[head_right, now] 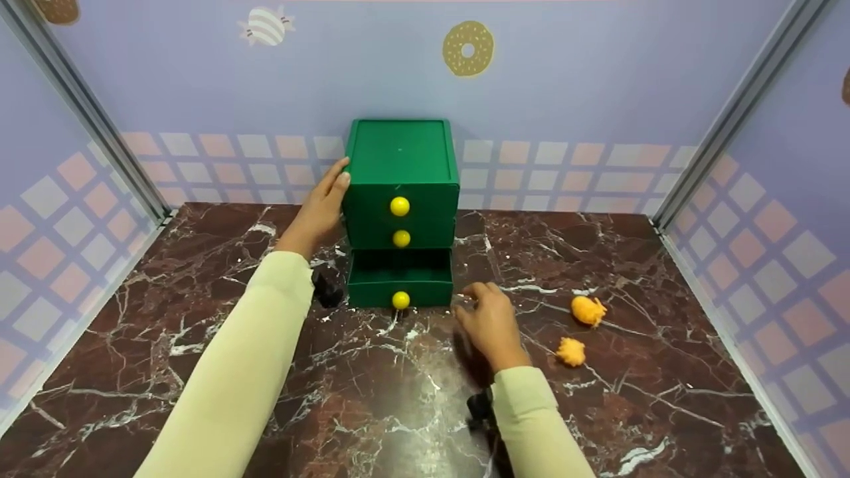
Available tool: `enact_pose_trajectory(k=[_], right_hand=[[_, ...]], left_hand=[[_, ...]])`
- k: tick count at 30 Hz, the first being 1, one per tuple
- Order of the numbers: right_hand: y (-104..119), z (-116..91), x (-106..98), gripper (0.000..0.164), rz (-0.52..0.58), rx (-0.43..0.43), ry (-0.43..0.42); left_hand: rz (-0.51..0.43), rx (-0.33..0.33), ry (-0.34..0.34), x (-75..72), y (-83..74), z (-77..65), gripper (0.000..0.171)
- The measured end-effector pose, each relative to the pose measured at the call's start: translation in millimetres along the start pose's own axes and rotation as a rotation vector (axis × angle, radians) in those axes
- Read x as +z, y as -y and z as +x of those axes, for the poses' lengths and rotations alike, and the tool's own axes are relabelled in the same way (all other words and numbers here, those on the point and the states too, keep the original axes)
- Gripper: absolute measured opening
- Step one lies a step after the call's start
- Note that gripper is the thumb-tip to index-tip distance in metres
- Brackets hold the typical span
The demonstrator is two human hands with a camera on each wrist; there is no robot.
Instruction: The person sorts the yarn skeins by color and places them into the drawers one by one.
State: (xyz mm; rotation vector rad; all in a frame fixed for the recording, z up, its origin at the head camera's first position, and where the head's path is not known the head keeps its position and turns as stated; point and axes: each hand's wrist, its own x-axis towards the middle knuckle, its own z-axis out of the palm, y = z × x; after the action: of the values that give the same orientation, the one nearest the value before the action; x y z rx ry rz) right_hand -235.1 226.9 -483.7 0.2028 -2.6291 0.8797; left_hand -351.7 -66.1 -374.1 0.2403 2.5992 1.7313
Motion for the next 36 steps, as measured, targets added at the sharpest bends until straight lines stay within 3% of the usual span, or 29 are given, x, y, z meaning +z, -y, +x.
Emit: enact_pose_trajectory(k=[18, 26, 36], right_hand=[[-24, -1, -33, 0.026, -0.06, 0.035, 0.061], [-36, -1, -49, 0.026, -0.111, 0.042, 0.105], [-51, -5, -70, 0.034, -0.108, 0.07, 0.193]], left_hand=[[0.026, -0.039, -0.007, 1.1, -1.0, 1.5, 0.056], [0.018, -0.005, 0.006, -0.8, -3.6, 2.0, 0.056], [0.038, -0.013, 0.0, -0.9, -2.7, 1.9, 0.057]])
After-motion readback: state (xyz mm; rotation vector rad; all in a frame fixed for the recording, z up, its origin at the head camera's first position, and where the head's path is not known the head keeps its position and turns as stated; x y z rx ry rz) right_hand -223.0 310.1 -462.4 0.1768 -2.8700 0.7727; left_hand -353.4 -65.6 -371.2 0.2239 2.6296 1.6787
